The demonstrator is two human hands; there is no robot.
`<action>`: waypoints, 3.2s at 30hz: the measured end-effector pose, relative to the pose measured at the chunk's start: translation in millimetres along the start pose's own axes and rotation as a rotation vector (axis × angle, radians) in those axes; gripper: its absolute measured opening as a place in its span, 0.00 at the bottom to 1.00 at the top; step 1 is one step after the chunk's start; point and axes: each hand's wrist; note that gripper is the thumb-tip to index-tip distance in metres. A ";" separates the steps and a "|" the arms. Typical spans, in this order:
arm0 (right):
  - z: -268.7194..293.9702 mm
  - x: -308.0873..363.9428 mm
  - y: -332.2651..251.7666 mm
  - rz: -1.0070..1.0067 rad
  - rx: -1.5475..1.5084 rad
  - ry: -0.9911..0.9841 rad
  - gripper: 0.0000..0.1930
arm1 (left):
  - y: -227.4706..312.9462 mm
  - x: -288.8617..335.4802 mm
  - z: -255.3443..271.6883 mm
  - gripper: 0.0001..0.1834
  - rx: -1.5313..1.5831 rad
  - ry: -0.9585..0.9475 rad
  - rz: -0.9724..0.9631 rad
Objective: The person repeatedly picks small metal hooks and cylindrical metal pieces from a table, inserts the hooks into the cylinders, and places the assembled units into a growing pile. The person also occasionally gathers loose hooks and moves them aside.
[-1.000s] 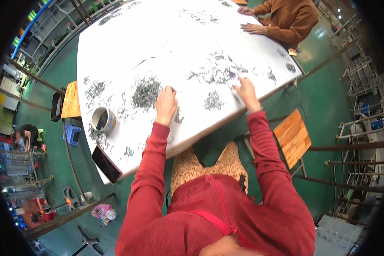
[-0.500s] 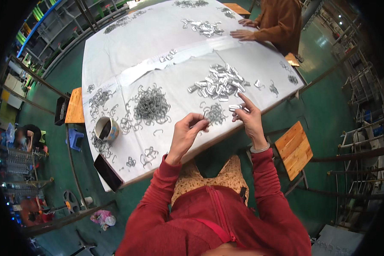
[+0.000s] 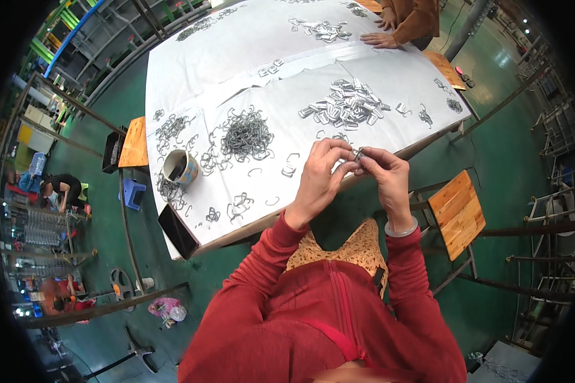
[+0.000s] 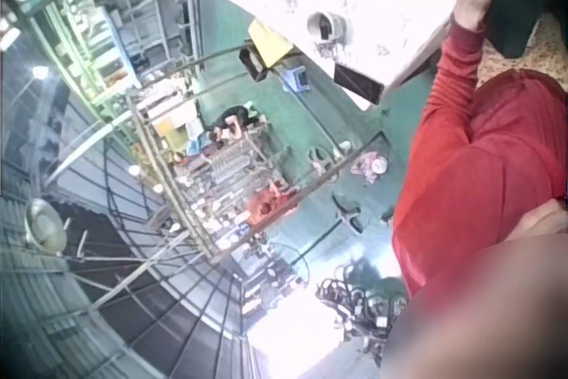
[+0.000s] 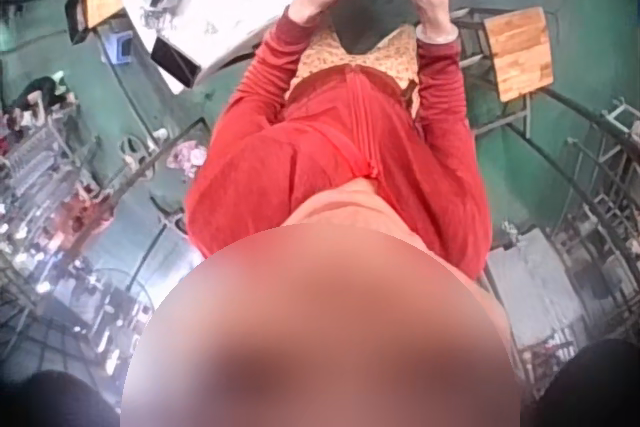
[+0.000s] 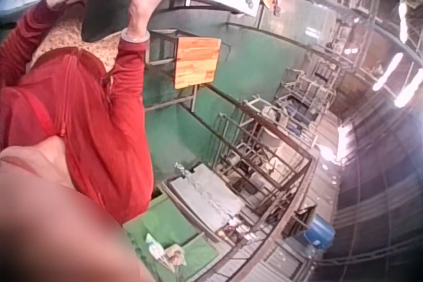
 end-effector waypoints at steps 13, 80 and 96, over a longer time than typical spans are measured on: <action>26.9 -50.1 23.7 0.010 0.262 -0.045 0.10 | -29.2 25.6 -2.5 0.07 0.546 0.080 0.302; 11.5 56.9 2.3 0.030 0.032 0.108 0.14 | -68.2 18.6 27.4 0.05 -0.011 -0.059 0.311; 2.0 68.7 2.7 0.070 0.112 0.112 0.13 | 20.6 33.5 -23.6 0.09 0.222 -0.115 -0.060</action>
Point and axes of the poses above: each hand's wrist, its own x-axis away from the middle knuckle, its own z-axis out of the back of the hand, y = z × x, and after that the axes turned 7 degrees about -y, right-handed
